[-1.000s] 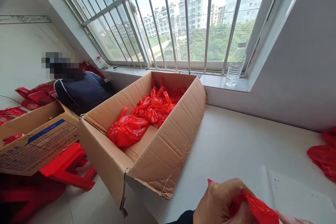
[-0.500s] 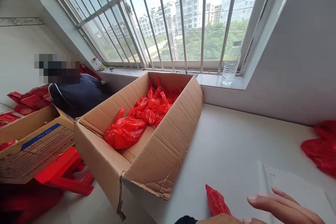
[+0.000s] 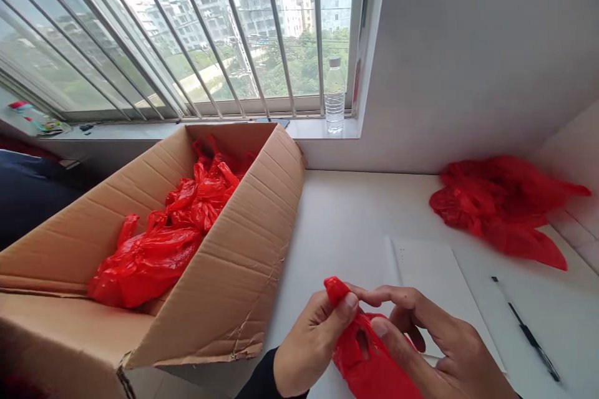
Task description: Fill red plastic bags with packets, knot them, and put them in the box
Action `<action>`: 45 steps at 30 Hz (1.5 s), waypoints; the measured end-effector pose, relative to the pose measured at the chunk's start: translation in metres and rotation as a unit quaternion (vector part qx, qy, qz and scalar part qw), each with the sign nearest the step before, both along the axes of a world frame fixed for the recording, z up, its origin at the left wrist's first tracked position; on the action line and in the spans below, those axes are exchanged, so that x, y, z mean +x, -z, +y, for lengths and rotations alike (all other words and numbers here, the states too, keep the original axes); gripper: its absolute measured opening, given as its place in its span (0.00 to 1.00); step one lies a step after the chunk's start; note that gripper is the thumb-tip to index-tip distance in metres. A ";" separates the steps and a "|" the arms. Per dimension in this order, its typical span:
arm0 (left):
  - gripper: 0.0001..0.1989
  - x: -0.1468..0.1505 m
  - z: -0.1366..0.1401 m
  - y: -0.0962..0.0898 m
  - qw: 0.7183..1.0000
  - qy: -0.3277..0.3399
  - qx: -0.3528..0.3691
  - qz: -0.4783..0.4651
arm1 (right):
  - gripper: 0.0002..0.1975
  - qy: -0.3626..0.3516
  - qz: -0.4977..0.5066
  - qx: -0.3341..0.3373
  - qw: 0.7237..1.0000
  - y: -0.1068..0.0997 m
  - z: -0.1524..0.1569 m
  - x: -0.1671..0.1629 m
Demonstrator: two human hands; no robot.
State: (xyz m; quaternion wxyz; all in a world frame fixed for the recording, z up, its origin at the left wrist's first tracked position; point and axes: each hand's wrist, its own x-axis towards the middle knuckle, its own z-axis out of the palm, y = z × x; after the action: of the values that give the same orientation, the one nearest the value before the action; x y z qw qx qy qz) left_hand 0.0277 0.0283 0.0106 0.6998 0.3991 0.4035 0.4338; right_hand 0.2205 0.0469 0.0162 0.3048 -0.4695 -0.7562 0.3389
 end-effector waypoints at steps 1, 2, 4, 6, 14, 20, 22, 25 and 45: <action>0.24 -0.002 0.002 -0.001 1.000 0.005 0.010 -0.004 | 0.11 -0.022 0.007 -0.004 1.000 -0.002 0.000 -0.002; 0.20 -0.005 0.004 -0.001 1.000 0.013 0.021 -0.001 | 0.10 -0.031 0.012 -0.003 0.999 -0.005 0.001 -0.004; 0.16 -0.009 0.004 -0.003 0.998 0.040 0.040 0.010 | 0.11 -0.027 0.020 0.025 0.999 -0.009 0.005 -0.010; 0.12 -0.013 0.002 -0.005 0.996 0.058 0.063 0.028 | 0.13 -0.045 0.034 0.045 0.997 -0.010 0.011 -0.016; 0.18 -0.015 0.003 0.015 0.879 -0.048 0.340 0.330 | 0.17 -0.067 0.070 -0.181 0.979 0.009 0.024 -0.023; 0.23 -0.017 0.004 0.045 0.820 -0.109 0.421 0.371 | 0.15 -0.143 0.124 -0.229 0.955 0.023 0.030 -0.024; 0.24 -0.019 0.003 0.047 0.825 -0.104 0.409 0.375 | 0.11 -0.124 0.121 -0.213 0.962 0.024 0.032 -0.023; 0.28 -0.019 0.003 0.045 0.831 -0.091 0.391 0.384 | 0.07 -0.079 0.131 -0.174 0.973 0.022 0.032 -0.021; 0.28 -0.031 -0.054 0.106 0.792 -0.095 0.331 0.505 | 0.24 0.140 0.207 -0.295 0.922 0.086 0.006 0.023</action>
State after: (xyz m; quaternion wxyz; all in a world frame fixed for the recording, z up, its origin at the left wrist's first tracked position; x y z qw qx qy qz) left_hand -0.0032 -0.0257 -0.0958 0.1770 0.7283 0.5666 0.3422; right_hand 0.2438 0.0528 -0.0700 0.3467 -0.5588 -0.4686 0.5899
